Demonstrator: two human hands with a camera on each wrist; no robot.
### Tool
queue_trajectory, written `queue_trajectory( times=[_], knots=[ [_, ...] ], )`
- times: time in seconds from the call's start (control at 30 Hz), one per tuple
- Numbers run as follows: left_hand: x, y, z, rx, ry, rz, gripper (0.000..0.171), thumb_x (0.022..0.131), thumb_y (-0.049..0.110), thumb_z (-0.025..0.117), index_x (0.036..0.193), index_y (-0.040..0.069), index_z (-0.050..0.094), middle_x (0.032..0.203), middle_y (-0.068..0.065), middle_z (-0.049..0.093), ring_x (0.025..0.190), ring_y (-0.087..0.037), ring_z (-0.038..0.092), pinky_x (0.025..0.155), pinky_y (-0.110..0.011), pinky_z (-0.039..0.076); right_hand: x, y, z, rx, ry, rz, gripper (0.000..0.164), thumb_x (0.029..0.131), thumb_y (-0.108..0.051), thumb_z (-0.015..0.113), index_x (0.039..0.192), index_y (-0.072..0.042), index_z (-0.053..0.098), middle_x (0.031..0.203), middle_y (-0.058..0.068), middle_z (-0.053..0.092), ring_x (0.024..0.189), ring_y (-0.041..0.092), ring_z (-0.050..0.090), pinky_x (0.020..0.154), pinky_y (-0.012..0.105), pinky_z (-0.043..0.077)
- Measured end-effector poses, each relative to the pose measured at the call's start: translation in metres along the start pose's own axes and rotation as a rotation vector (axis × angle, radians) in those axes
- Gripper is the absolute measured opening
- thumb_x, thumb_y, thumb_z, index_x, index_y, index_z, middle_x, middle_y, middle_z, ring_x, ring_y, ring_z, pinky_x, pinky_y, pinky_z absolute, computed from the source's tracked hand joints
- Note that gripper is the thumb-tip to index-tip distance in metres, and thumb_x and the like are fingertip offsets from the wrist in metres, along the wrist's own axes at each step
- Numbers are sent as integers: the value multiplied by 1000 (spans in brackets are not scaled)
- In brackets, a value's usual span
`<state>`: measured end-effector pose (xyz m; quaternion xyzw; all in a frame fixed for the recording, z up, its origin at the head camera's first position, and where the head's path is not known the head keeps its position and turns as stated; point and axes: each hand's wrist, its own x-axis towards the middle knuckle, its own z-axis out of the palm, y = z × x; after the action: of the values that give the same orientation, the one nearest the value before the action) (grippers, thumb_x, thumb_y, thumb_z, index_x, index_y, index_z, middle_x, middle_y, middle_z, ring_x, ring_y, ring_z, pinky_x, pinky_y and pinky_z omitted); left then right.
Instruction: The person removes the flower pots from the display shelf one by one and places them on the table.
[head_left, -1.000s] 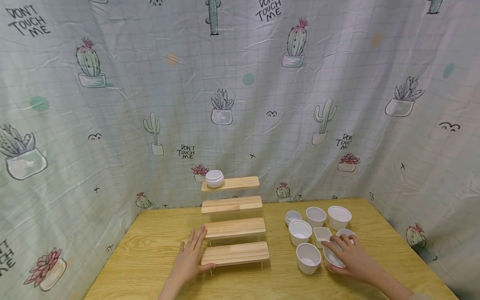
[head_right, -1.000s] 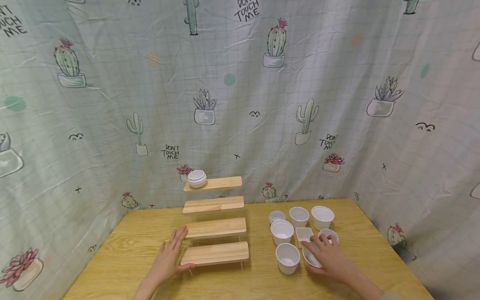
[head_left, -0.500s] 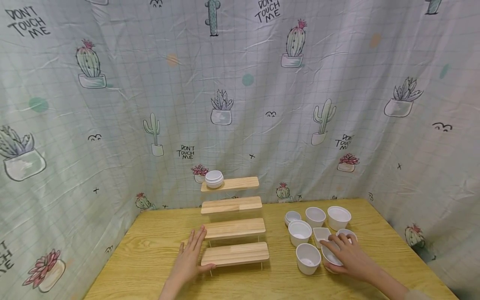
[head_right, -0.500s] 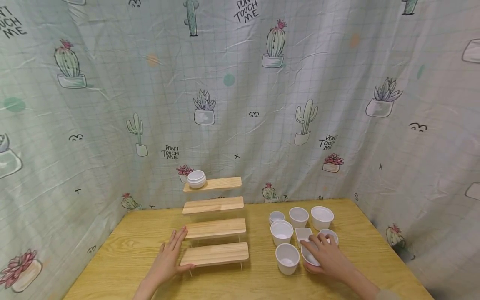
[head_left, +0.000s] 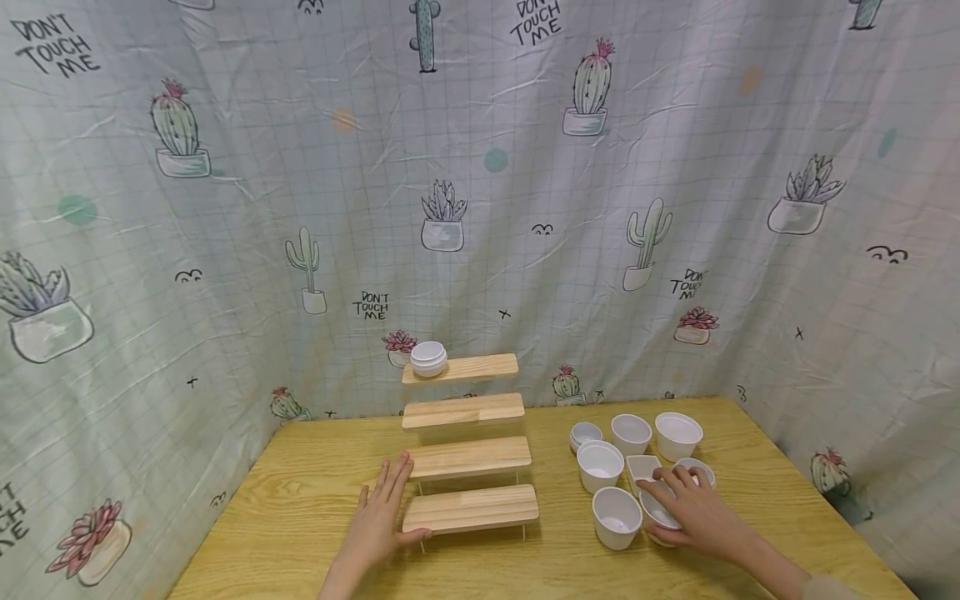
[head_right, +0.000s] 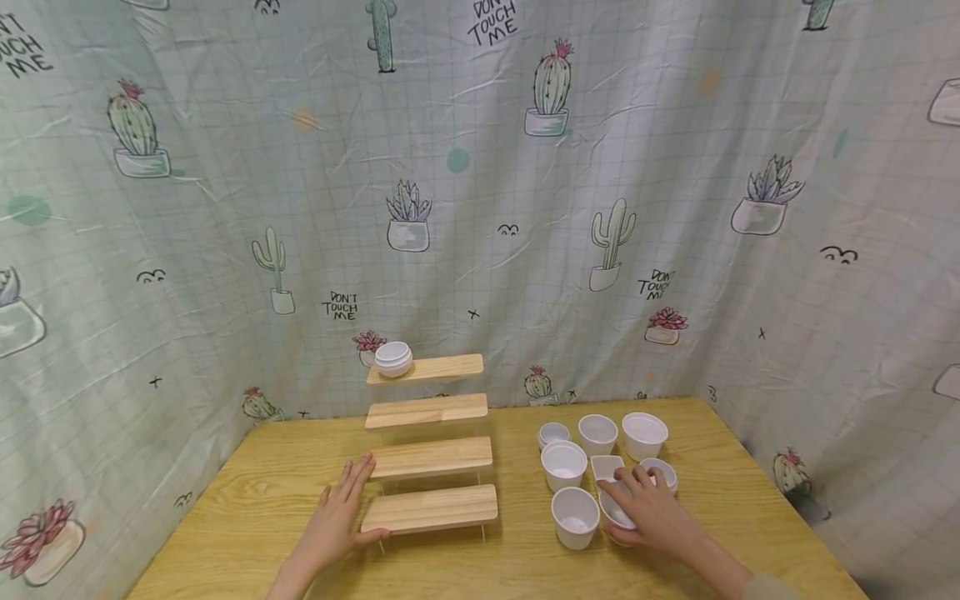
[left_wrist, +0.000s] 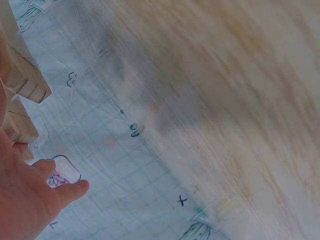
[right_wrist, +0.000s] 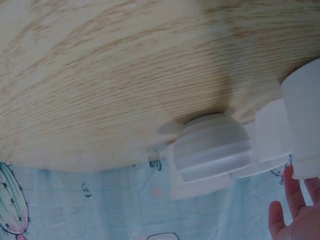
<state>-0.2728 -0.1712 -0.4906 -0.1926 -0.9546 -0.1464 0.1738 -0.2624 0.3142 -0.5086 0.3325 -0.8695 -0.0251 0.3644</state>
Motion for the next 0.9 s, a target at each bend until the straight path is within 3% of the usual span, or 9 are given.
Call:
queue_trajectory(
  times=[0.3, 0.53, 0.77, 0.9],
  knots=[
    [-1, -1, 2, 2, 11, 16, 107, 59, 58, 69, 143, 13, 20, 150, -2, 16, 132, -41, 22, 93, -69, 28, -1, -1, -6, 29, 17, 16, 57, 70, -60, 60, 108, -18, 60, 99, 7, 58, 85, 20, 45, 69, 40, 31],
    [-1, -2, 3, -6, 11, 16, 108, 59, 61, 67, 143, 13, 19, 151, 0, 14, 132, -41, 22, 93, -70, 27, 1, 1, -12, 32, 8, 36, 62, 72, -65, 55, 113, -18, 58, 102, 8, 57, 88, 22, 44, 71, 40, 31],
    [0, -2, 3, -7, -2, -1, 108, 59, 60, 68, 143, 14, 18, 151, 1, 14, 133, -39, 20, 94, -69, 26, 16, -3, -21, 64, -14, 67, 61, 67, -52, 68, 116, -17, 58, 105, 6, 55, 91, 18, 45, 73, 40, 33],
    [0, -1, 2, -12, -4, -6, 108, 59, 59, 69, 143, 14, 18, 151, 0, 14, 133, -40, 20, 95, -69, 26, 30, -6, -25, 68, 3, 55, 59, 68, -49, 68, 117, -18, 56, 106, 5, 54, 89, 17, 45, 73, 40, 32]
  ],
)
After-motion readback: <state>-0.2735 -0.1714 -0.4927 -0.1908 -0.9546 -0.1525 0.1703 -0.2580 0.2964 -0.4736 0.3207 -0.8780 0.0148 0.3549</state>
